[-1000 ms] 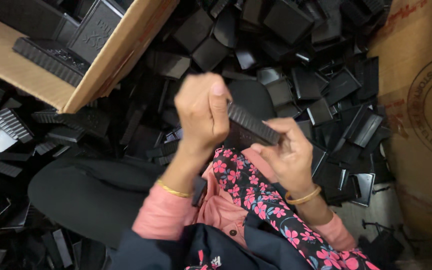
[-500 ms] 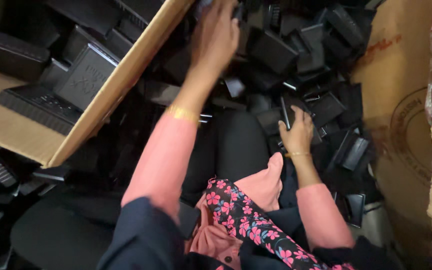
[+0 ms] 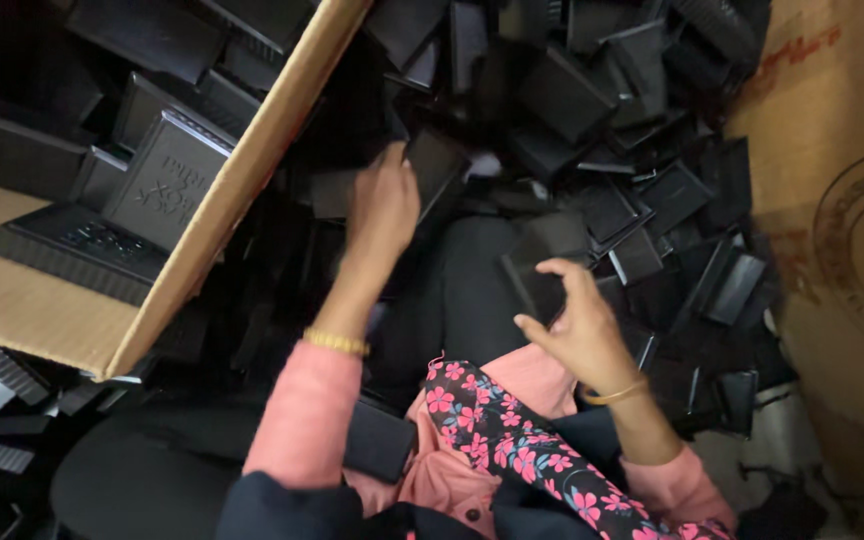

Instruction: The person sits on the floor and repeatedly picks up black plastic case halves, snaps them together, and places the assembled units into a cardboard box. The process continues with many identical cases.

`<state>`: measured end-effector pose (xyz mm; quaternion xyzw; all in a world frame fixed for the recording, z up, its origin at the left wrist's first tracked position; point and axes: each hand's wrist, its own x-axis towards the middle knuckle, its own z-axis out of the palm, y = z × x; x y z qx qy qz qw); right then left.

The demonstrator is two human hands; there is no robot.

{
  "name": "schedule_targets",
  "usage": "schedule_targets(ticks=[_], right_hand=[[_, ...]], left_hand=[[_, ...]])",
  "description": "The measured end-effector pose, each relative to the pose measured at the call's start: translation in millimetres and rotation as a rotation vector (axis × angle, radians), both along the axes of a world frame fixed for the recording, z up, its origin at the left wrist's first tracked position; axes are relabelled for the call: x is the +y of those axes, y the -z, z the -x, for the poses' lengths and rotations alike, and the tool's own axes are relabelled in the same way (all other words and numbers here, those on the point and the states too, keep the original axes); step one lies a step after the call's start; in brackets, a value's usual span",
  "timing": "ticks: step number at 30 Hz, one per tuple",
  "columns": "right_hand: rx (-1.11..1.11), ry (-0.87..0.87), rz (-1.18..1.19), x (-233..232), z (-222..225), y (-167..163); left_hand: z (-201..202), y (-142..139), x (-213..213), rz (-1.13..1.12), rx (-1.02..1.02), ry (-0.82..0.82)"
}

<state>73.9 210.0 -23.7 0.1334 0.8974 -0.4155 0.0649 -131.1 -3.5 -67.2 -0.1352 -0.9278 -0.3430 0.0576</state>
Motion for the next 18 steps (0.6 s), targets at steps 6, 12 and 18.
schedule_targets(ticks=[6, 12, 18], right_hand=[[0.418, 0.028, 0.634, -29.9, 0.9, -27.0], [0.365, 0.017, 0.035, -37.0, 9.7, -31.9], [0.348, 0.103, 0.66, -45.3, -1.5, -35.0]], left_hand=[[-98.1, -36.9, 3.5, -0.312, -0.419, -0.016], [-132.6, -39.2, 24.3, -1.283, -0.676, 0.053], [-132.4, -35.9, 39.6, -1.328, -0.578, 0.159]])
